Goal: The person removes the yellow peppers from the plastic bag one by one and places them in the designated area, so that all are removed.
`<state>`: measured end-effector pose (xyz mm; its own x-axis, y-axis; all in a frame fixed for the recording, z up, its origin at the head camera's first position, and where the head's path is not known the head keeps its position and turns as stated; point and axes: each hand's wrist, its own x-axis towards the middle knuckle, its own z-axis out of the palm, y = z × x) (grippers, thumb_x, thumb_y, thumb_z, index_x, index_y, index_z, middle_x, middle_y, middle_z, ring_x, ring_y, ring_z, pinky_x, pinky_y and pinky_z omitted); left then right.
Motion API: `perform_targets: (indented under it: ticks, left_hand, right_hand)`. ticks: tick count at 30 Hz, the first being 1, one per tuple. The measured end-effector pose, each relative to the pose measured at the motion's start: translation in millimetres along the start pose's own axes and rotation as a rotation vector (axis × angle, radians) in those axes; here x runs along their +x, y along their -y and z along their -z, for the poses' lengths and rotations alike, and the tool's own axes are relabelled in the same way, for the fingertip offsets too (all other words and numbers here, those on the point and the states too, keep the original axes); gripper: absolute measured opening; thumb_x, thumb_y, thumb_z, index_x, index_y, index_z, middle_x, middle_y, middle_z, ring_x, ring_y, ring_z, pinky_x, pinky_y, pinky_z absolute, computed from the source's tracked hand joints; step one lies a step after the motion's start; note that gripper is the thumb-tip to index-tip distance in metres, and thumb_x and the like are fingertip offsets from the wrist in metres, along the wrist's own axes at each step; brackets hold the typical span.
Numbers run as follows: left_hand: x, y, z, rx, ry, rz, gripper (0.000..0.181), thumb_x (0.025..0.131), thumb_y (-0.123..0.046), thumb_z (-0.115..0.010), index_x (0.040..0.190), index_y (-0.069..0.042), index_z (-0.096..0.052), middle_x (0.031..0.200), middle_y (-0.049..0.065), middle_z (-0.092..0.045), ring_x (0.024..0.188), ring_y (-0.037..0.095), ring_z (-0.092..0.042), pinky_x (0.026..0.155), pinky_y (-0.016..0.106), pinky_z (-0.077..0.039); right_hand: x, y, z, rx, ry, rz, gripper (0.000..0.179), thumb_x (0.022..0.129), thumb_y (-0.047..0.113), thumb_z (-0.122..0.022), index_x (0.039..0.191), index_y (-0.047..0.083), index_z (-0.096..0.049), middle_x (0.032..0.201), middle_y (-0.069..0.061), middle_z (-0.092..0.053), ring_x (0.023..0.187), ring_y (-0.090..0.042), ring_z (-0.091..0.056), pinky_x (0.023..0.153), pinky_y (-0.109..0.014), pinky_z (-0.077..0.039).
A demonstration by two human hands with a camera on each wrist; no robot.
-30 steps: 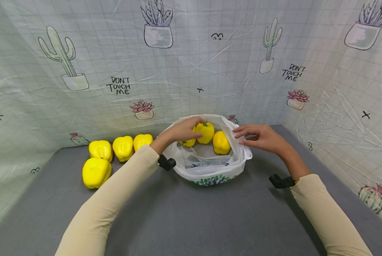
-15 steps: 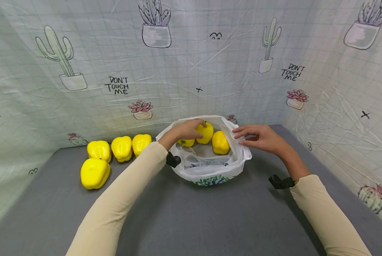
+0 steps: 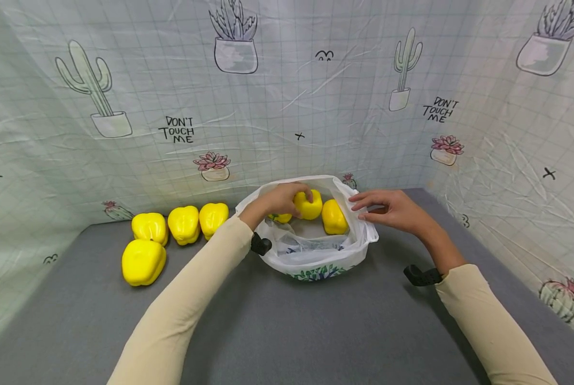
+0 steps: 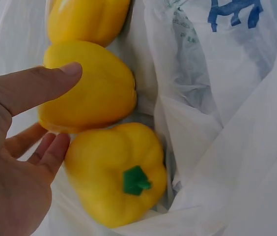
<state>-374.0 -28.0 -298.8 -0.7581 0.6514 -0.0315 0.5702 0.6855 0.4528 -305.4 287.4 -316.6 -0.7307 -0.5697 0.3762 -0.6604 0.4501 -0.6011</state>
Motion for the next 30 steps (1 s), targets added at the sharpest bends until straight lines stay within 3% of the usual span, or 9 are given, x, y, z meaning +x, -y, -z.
perform_targets:
  ticks: [6,13,21,25,30]
  left_hand:
    - [3.6,2.6,-6.1,0.053,-0.029,-0.04,0.039,0.085,-0.003,-0.081,0.119,-0.015,-0.066,0.142,0.01,-0.052,0.123,0.028,-0.051,0.109,0.042,-0.043]
    - [5.1,4.5,-11.5,0.066,-0.044,-0.124,0.035,0.085,-0.001,-0.08,0.116,-0.011,-0.066,0.142,0.012,-0.049,0.123,0.027,-0.05,0.106,0.038,-0.046]
    - [2.6,7.3,-13.7,0.115,-0.044,-0.204,0.039,0.089,-0.007,-0.078,0.124,-0.014,-0.063,0.143,0.01,-0.052,0.126,0.027,-0.05,0.11,0.038,-0.042]
    - [-1.8,5.8,-11.8,0.065,-0.049,-0.237,0.046,0.092,-0.009,-0.074,0.135,-0.018,-0.06,0.148,0.011,-0.048,0.13,0.028,-0.047,0.112,0.041,-0.041]
    - [-8.5,0.1,-8.5,-0.089,-0.065,-0.275,0.044,0.099,-0.011,-0.057,0.141,-0.025,-0.06,0.149,0.015,-0.038,0.129,0.03,-0.042,0.105,0.044,-0.043]
  right_hand:
    - [0.3,1.0,-0.9,-0.013,0.003,-0.004,0.024,0.093,0.007,-0.074,0.117,0.012,-0.076,0.134,-0.01,-0.066,0.121,-0.01,-0.061,0.089,-0.022,-0.055]
    - [-0.3,1.7,-1.6,-0.024,0.004,0.003,0.024,0.092,0.007,-0.075,0.116,0.012,-0.076,0.133,-0.01,-0.066,0.121,-0.005,-0.06,0.09,-0.043,-0.057]
    - [-0.5,2.4,-1.7,-0.015,0.006,-0.008,0.024,0.093,0.007,-0.074,0.116,0.012,-0.076,0.134,-0.011,-0.066,0.12,-0.003,-0.06,0.089,-0.03,-0.058]
    - [-0.7,2.4,-1.5,-0.016,0.006,-0.014,0.024,0.093,0.008,-0.074,0.116,0.012,-0.076,0.134,-0.011,-0.066,0.121,-0.008,-0.061,0.089,-0.027,-0.057]
    - [-0.8,2.2,-0.9,-0.013,0.001,-0.021,0.024,0.093,0.007,-0.074,0.116,0.012,-0.076,0.134,-0.011,-0.066,0.121,-0.017,-0.062,0.088,-0.023,-0.056]
